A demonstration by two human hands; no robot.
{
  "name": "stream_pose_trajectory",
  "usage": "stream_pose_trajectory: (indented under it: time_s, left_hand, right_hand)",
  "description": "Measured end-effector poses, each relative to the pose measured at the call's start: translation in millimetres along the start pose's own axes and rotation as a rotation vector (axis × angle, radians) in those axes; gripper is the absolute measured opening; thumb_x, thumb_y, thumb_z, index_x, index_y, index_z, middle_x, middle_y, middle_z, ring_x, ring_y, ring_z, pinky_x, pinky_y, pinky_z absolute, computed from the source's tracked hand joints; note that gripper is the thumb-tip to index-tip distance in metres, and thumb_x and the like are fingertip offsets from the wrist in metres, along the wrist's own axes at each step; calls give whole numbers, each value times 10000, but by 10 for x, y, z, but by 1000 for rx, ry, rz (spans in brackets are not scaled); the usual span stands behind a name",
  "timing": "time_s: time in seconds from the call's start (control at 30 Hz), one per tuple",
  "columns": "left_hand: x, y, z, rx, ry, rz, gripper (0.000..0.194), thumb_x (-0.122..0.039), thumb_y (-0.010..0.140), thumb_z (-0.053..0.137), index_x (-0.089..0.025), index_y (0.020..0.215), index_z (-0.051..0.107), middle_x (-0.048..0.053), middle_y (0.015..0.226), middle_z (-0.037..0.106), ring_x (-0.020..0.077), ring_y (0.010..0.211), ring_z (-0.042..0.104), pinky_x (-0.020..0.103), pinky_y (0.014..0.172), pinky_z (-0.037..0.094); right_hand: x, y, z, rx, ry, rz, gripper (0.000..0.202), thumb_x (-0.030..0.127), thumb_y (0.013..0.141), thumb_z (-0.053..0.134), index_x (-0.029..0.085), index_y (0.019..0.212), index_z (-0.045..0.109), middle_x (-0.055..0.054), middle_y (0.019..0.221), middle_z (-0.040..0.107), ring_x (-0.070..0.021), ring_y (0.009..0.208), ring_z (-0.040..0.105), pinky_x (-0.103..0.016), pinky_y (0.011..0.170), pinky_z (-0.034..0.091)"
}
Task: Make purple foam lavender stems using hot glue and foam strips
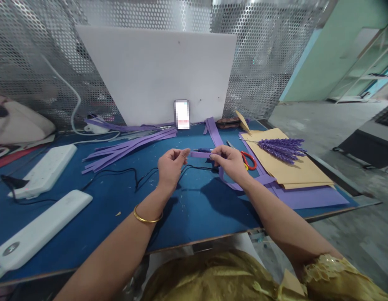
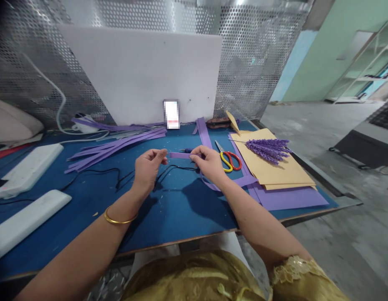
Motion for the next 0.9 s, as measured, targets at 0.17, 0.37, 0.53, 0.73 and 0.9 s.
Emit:
stream_pose_trajectory:
  time_s: [0.17,0.37,0.53,0.73,0.9]
  left_hand:
    - [60,-132,189,256,-317,-270,419,-486,596,856,-140,789,719,33,714,702,130,627,598,294,704,504]
    - [37,33,37,59,-549,-384,458,-387,474,937,-160,675,594,-41,608,610,83,584,559,221,636,474]
    - [-29,254,-196,-82,-623,-365,392,-333,578,903,-195,717,563,-54,636,598,95,598,569,225,614,469]
    - [0,378,-271,-96,-677,-354,293,-289,656,875,-182,782,632,-41,678,627,90,604,574,216,591,462]
    - [36,476,-332,-170,-755,-326,246,-247,729,839,-178,724,603,-40,636,605,77,555,539,201,547,450]
  right_hand:
    - [-25,-25,113,100,182,105,253,414,732,717,190,784,610,38,642,588,-108,522,539,-253,539,420]
    - [120,-101,131,405,237,118,351,503,854,632,181,991,602,7,783,683,-121,592,617,-280,645,494]
    - [121,-126,74,627,205,236,300,468,884,628,171,849,615,-9,720,705,-124,584,634,-262,622,503]
    - [123,-275,169,918,298,397,249,390,822,707,150,788,651,-15,712,723,-123,621,679,-247,650,542]
    - [286,-493,289,1154,365,353,229,378,816,719,157,853,674,-7,783,744,-122,685,701,-244,709,560]
Point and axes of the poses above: each hand's wrist, its own y-axis towards the middle knuckle, its own z-axis out of the palm, x = y × z, the point moved 1 cm from there along y, towards the middle knuckle
